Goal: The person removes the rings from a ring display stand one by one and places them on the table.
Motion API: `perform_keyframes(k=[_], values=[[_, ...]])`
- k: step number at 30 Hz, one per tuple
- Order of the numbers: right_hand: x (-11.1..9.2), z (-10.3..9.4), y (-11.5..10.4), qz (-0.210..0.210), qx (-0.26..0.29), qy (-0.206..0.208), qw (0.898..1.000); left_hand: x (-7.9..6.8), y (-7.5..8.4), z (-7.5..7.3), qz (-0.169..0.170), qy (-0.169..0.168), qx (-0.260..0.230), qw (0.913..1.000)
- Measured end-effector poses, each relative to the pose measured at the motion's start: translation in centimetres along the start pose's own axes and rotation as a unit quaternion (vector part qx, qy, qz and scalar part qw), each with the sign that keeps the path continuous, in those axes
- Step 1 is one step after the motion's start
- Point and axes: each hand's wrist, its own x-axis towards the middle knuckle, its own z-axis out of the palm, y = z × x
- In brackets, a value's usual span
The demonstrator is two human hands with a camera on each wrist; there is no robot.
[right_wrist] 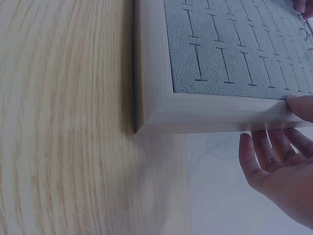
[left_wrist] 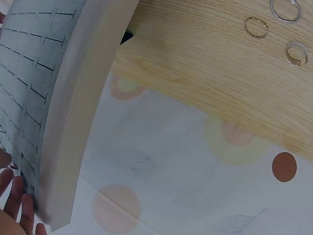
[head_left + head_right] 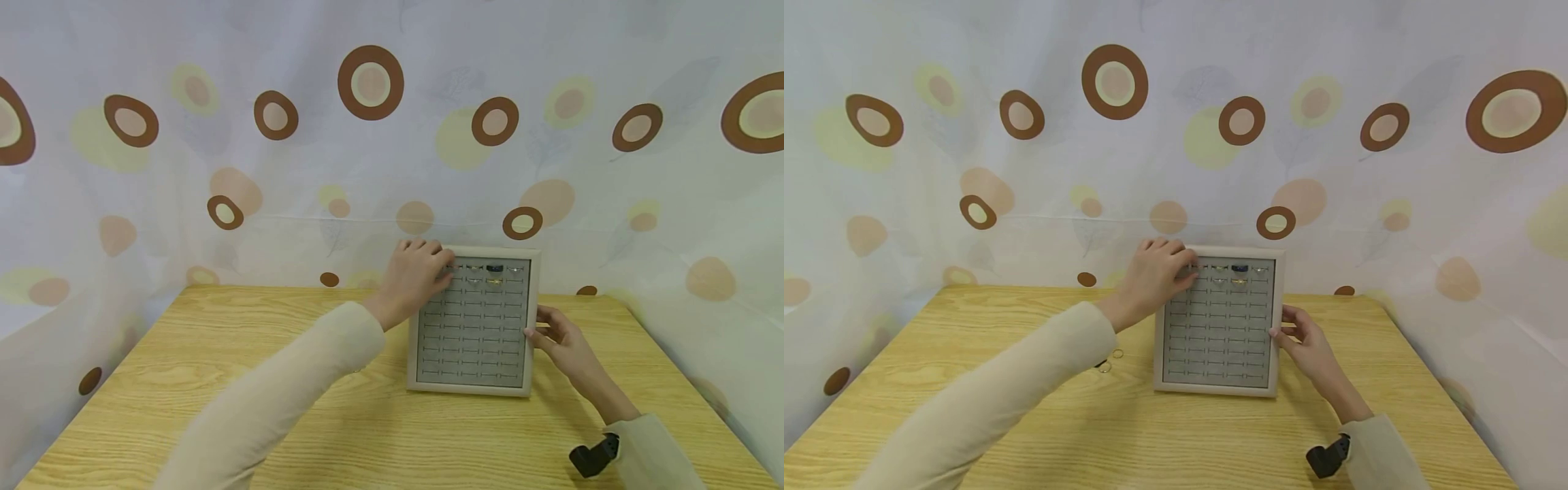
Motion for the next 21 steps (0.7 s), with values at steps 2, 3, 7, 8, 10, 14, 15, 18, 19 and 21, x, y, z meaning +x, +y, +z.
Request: perform_keyframes(k=[2,3,7,8,10,14,15,18,19,21], values=[[0.05,0.04,0.01,-0.001,0.001,-0.001,1.000,0.08,0.04,0.16,0.002,0.003,0.005,1.0000],[0.08,0.06,0.00,-0.001,0.001,-0.003,1.000,0.12,0.06,0.22,0.003,0.006,0.007,1.0000],[0.16,0.13,-0.06,0.000,-0.002,-0.005,1.000,0.31,0.11,0.47,0.006,0.016,0.022,0.9996],[0.16,0.14,-0.09,0.000,-0.003,-0.005,1.000,0.35,0.14,0.51,0.006,0.018,0.023,0.9996],[0.13,0.14,-0.16,0.002,-0.005,-0.004,1.000,0.40,0.19,0.61,0.007,0.023,0.026,0.9994],[0.04,0.09,-0.23,0.002,-0.007,-0.004,1.000,0.44,0.30,0.72,0.006,0.028,0.026,0.9993],[0.03,0.07,-0.22,0.002,-0.007,-0.004,1.000,0.44,0.32,0.74,0.006,0.029,0.025,0.9993],[-0.01,0.02,-0.17,0.001,-0.009,-0.005,1.000,0.49,0.37,0.79,0.004,0.028,0.024,0.9993],[-0.03,0.01,-0.15,0.001,-0.009,-0.005,1.000,0.49,0.38,0.80,0.003,0.027,0.023,0.9994],[-0.05,-0.01,-0.11,0.001,-0.008,-0.005,1.000,0.50,0.41,0.83,0.002,0.023,0.023,0.9995]])
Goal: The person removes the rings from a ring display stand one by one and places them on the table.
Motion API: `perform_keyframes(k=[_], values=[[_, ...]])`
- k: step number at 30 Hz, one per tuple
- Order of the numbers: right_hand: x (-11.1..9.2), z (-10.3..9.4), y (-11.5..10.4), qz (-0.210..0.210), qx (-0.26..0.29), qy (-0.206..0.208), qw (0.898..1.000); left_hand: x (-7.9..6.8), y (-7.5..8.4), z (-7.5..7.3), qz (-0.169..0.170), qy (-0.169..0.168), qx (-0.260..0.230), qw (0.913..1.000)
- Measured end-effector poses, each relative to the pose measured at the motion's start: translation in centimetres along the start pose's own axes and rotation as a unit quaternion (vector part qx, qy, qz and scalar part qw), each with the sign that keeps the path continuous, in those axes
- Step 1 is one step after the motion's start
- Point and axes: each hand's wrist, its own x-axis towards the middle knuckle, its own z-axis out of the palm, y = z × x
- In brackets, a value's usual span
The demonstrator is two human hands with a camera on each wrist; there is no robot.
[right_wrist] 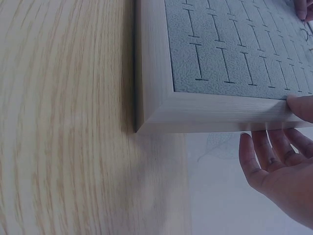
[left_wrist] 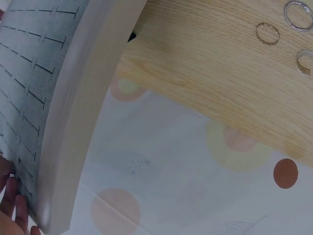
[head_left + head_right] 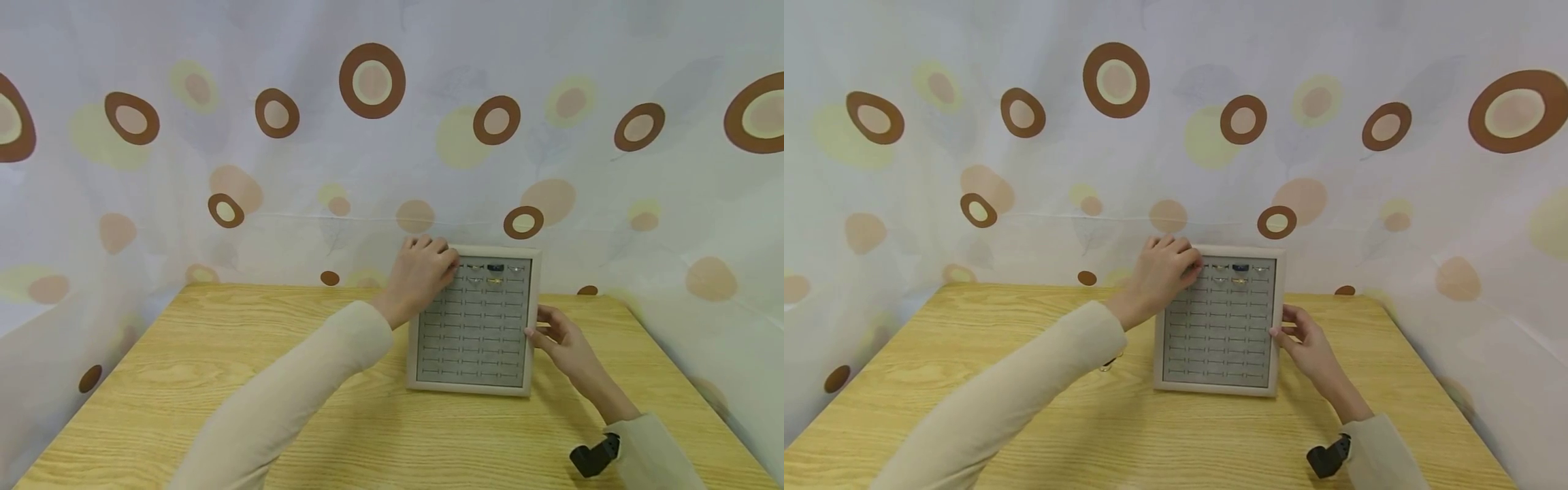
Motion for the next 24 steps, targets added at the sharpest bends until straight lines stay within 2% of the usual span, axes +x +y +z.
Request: perform_keyframes(k=[13,24], values=[[0.0,0.0,0.1,0.001,0.000,0.002,1.000,0.3,0.1,-0.3,-0.023,-0.017,-0.024,0.9993],[-0.1,0.0,-0.2,0.004,0.004,0.003,1.000,0.5,0.1,-1.1,-0.029,-0.040,-0.044,0.9978]])
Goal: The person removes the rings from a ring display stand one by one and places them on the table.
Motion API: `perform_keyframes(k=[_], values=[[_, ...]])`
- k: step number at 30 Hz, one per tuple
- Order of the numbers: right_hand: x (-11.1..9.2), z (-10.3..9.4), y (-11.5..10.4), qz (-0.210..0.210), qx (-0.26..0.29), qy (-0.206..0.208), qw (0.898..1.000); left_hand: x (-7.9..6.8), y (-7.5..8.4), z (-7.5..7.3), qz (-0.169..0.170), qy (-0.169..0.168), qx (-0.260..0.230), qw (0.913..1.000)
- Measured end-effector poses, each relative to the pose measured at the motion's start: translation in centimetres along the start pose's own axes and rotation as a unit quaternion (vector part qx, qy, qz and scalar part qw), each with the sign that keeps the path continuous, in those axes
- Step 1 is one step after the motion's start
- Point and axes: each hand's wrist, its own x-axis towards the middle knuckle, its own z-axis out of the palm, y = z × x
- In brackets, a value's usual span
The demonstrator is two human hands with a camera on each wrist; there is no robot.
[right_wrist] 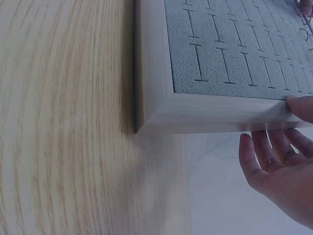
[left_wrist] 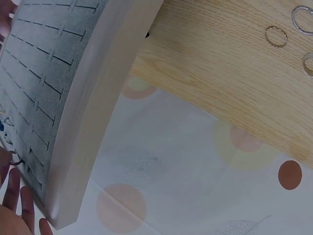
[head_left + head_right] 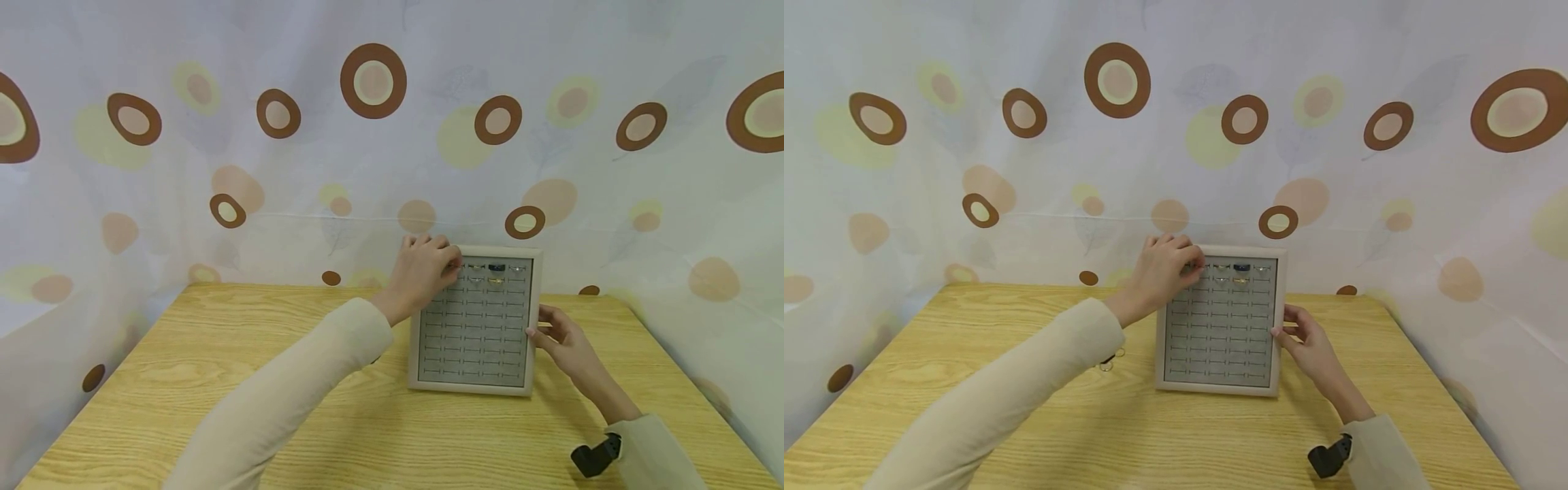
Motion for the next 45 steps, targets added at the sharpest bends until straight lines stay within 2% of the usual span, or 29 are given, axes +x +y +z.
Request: perform_keyframes(k=[13,21,28,31,38,45], values=[[0.1,0.0,0.1,0.000,0.005,-0.001,1.000,0.0,-0.5,-0.9,0.003,0.010,-0.049,0.9987],[0.1,0.0,0.1,-0.003,0.006,-0.005,1.000,-1.4,-1.7,-1.9,0.006,-0.002,-0.042,0.9991],[0.1,0.0,0.1,-0.008,0.000,-0.002,1.000,-3.7,-3.3,-2.0,0.002,0.001,-0.061,0.9982],[0.1,0.1,0.1,-0.008,-0.001,-0.002,1.000,-4.9,-4.2,-1.9,-0.005,-0.003,-0.054,0.9985],[0.1,0.1,0.0,-0.005,-0.004,-0.004,1.000,-8.6,-6.0,-1.4,-0.018,-0.028,-0.050,0.9982],[0.1,0.1,0.0,-0.002,-0.007,-0.003,1.000,-12.3,-7.2,-0.8,-0.030,-0.057,-0.056,0.9963]])
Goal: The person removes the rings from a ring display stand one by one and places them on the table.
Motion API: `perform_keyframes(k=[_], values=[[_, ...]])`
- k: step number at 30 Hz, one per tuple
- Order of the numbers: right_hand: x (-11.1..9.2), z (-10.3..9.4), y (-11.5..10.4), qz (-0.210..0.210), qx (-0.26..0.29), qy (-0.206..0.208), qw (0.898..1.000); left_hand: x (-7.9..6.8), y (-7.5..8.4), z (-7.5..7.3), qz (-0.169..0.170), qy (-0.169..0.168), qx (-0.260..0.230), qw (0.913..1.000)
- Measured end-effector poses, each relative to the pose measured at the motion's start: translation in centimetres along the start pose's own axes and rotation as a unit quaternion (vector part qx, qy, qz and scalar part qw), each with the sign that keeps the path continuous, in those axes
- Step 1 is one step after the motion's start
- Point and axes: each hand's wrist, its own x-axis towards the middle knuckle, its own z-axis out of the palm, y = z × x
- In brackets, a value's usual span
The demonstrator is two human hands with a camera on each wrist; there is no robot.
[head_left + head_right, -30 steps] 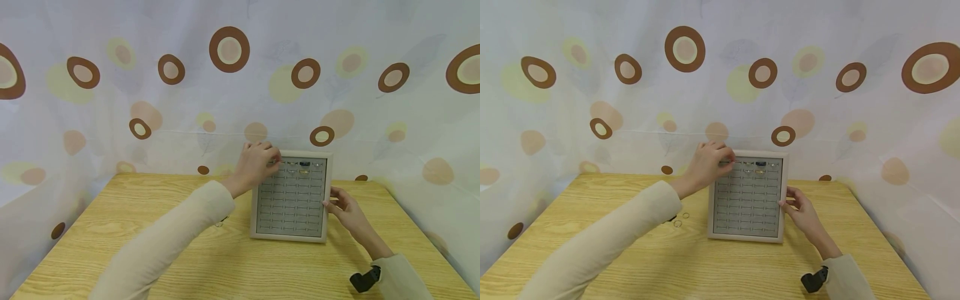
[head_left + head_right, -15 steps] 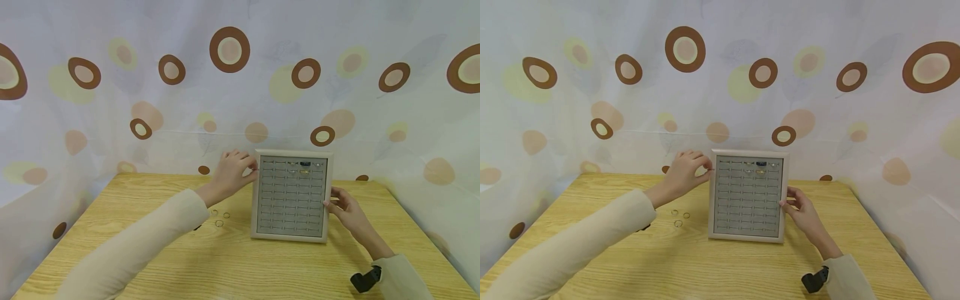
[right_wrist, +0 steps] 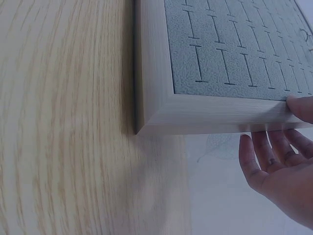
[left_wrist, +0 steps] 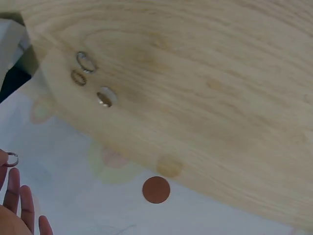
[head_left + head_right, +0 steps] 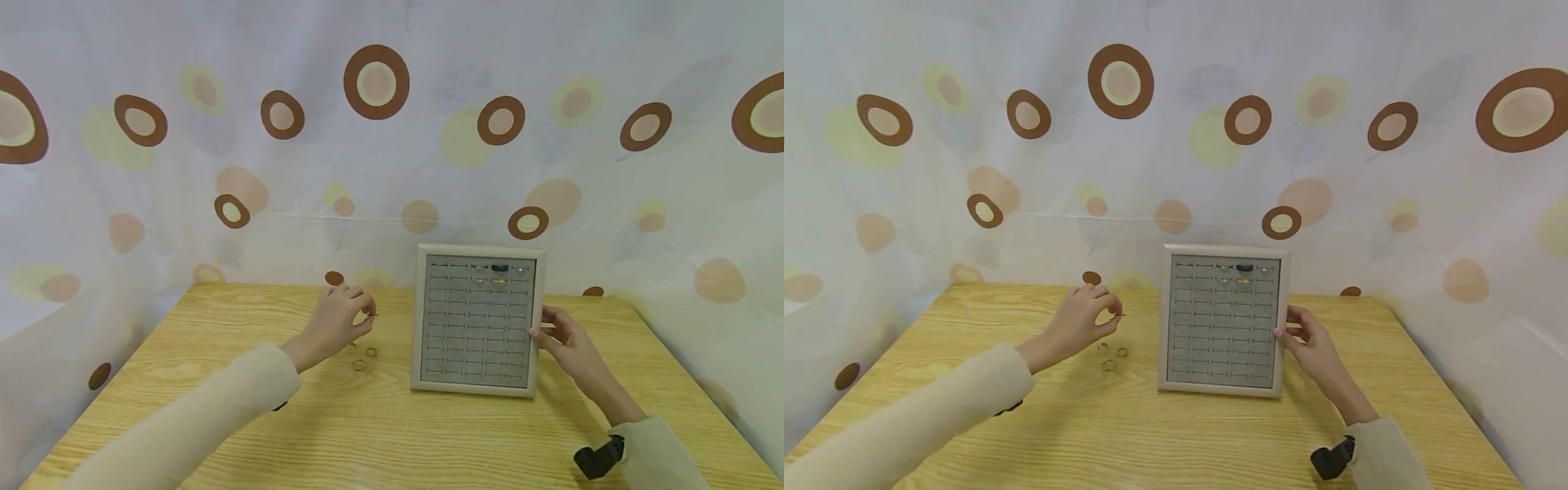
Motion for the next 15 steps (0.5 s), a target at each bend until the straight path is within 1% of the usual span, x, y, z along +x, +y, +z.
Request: perform_keyframes(k=[8,15], values=[[0.0,0.0,0.1,0.004,0.001,-0.001,1.000,-3.6,-1.4,1.1,-0.026,-0.049,0.023,0.9982],[0.0,0.0,0.0,0.005,0.003,-0.002,1.000,-5.9,-1.9,1.8,-0.041,-0.078,0.035,0.9955]])
